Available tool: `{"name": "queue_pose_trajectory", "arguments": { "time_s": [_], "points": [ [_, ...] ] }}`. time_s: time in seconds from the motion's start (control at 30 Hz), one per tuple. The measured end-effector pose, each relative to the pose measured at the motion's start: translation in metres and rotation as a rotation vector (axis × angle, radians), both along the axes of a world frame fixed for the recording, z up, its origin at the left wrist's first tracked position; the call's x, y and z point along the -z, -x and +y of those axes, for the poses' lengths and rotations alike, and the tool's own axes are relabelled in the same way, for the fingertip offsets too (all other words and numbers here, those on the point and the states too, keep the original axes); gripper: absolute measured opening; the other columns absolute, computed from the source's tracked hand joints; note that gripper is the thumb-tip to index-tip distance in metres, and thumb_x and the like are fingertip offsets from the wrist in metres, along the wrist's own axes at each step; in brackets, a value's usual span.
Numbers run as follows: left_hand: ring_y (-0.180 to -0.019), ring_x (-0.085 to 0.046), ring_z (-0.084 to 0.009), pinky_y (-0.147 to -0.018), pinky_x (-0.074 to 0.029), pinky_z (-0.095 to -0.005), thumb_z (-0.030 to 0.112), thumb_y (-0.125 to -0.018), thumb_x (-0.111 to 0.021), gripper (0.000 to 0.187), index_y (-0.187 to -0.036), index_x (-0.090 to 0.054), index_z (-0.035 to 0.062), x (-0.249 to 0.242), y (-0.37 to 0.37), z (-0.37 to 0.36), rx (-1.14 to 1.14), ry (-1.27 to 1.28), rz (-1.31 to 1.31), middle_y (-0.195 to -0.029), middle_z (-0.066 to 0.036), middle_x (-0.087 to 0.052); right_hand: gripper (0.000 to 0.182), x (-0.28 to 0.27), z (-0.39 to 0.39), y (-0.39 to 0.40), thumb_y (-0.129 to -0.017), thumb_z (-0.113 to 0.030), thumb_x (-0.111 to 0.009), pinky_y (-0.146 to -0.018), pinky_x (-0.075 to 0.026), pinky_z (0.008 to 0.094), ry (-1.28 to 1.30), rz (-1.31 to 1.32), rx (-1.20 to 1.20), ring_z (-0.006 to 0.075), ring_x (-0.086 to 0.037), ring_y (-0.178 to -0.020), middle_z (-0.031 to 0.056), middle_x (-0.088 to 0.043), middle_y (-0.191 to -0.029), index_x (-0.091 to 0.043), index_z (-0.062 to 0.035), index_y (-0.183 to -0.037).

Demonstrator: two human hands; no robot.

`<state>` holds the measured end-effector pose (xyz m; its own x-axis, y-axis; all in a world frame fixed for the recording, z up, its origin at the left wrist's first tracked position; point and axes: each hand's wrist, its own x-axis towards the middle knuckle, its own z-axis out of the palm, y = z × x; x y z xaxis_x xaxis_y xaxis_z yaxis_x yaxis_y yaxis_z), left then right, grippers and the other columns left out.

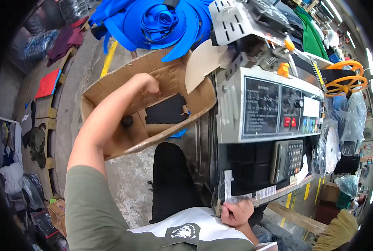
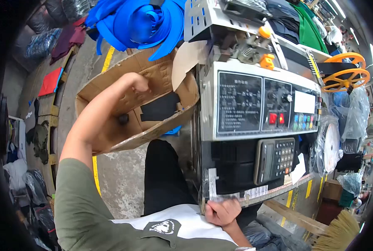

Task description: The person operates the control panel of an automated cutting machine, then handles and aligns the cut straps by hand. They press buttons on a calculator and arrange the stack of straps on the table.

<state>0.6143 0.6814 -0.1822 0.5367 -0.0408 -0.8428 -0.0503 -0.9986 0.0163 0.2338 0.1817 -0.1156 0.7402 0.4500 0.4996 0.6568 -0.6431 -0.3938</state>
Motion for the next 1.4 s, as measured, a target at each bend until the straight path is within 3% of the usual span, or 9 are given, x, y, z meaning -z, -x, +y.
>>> {"name": "queue_pose_trajectory", "arguments": {
  "time_s": [0.1, 0.2, 0.3, 0.4, 0.83, 1.0, 1.1, 1.17, 1.4],
  "points": [
    [-0.139, -0.066, -0.0416, -0.111, -0.055, -0.0496, 0.057, -0.102, -0.071, 0.071, -0.15, -0.071, 0.0052, 0.066, -0.006, -0.008, 0.012, 0.052, -0.054, -0.154, -0.023, -0.068, 0.01, 0.0, -0.001, 0.003, -0.082, -0.026, -0.085, -0.059, -0.041, 0.0397, 0.067, 0.04, 0.025, 0.0222, -0.052, -0.056, -0.0021, -0.05, -0.067, -0.08, -0.0204, -0.09],
    [-0.157, -0.049, -0.0422, -0.124, -0.046, -0.0511, 0.078, -0.076, -0.089, 0.133, -0.171, -0.041, -0.0007, 0.167, 0.008, -0.009, -0.013, 0.114, -0.135, -0.174, -0.026, -0.046, 0.011, -0.001, -0.003, 0.006, -0.083, -0.03, -0.084, -0.059, -0.04, 0.039, 0.114, 0.071, 0.044, 0.0212, -0.051, -0.055, -0.0031, -0.049, -0.067, -0.08, -0.0216, -0.089],
    [-0.165, -0.036, -0.0437, -0.126, -0.043, -0.0547, 0.079, -0.072, -0.091, 0.155, -0.178, -0.013, -0.0015, 0.213, 0.057, -0.024, -0.129, 0.084, -0.325, -0.182, -0.027, -0.028, 0.011, 0.001, -0.004, 0.006, -0.084, -0.031, -0.083, -0.059, -0.038, 0.0386, 0.118, 0.076, 0.054, 0.0188, -0.05, -0.055, -0.0039, -0.047, -0.067, -0.081, -0.0221, -0.09],
    [-0.161, -0.037, -0.0436, -0.123, -0.046, -0.0554, 0.072, -0.07, -0.096, 0.157, -0.178, -0.004, 0.003, 0.207, 0.088, -0.048, -0.101, -0.089, -0.357, -0.177, -0.024, -0.032, 0.01, 0.001, -0.007, 0.01, -0.084, -0.031, -0.083, -0.059, -0.037, 0.0382, 0.141, 0.097, 0.055, 0.0175, -0.048, -0.055, -0.0046, -0.045, -0.067, -0.081, -0.0228, -0.09],
    [-0.138, -0.06, -0.0397, -0.118, -0.046, -0.0579, 0.053, -0.08, -0.09, 0.102, -0.159, -0.045, 0.0075, 0.271, 0.119, -0.044, -0.015, -0.056, -0.575, -0.146, -0.022, -0.062, 0.01, -0.003, -0.003, 0.006, -0.085, -0.031, -0.082, -0.059, -0.038, 0.0379, 0.126, 0.073, 0.053, 0.0174, -0.05, -0.055, -0.0039, -0.047, -0.068, -0.081, -0.0222, -0.09],
    [-0.132, -0.07, -0.0364, -0.107, -0.055, -0.0556, 0.052, -0.078, -0.091, 0.087, -0.148, -0.063, 0.0087, 0.238, 0.103, -0.014, 0.027, 0.065, -0.044, -0.15, -0.019, -0.07, 0.01, -0.006, 0.003, -0.001, -0.083, -0.028, -0.084, -0.057, -0.039, 0.038, 0.055, 0.054, 0.058, 0.0187, -0.054, -0.056, -0.0045, -0.053, -0.068, -0.08, -0.0202, -0.088],
    [-0.098, -0.076, -0.0297, -0.078, -0.061, -0.0445, 0.041, -0.079, -0.084, 0.054, -0.119, -0.082, 0.0051, 0.155, 0.094, 0.01, -0.057, -0.118, 0.243, -0.11, -0.014, -0.083, 0.01, -0.005, 0.005, -0.004, -0.081, -0.024, -0.085, -0.057, -0.039, 0.0379, 0.012, 0.016, 0.045, 0.0189, -0.054, -0.056, -0.0047, -0.053, -0.068, -0.08, -0.0194, -0.088],
    [-0.094, -0.079, -0.0315, -0.084, -0.061, -0.0476, 0.039, -0.085, -0.076, 0.042, -0.112, -0.086, 0.0092, 0.157, 0.076, 0.049, 0.039, -0.123, 0.439, -0.106, -0.014, -0.084, 0.009, -0.006, 0.007, -0.006, -0.079, -0.02, -0.084, -0.057, -0.04, 0.0386, -0.029, 0.002, 0.034, 0.0214, -0.055, -0.057, -0.0021, -0.055, -0.068, -0.079, -0.0173, -0.086],
    [-0.111, -0.078, -0.044, -0.095, -0.06, -0.0525, 0.032, -0.086, -0.074, 0.048, -0.121, -0.073, -0.0016, -0.15, 0.186, -0.005, -0.265, -0.037, -0.558, -0.117, -0.03, -0.08, 0.009, -0.013, 0.011, -0.009, -0.08, -0.016, -0.084, -0.059, -0.044, 0.0382, -0.119, -0.075, -0.011, 0.0217, -0.057, -0.058, -0.0011, -0.056, -0.068, -0.077, -0.0163, -0.085]
  ]
}}
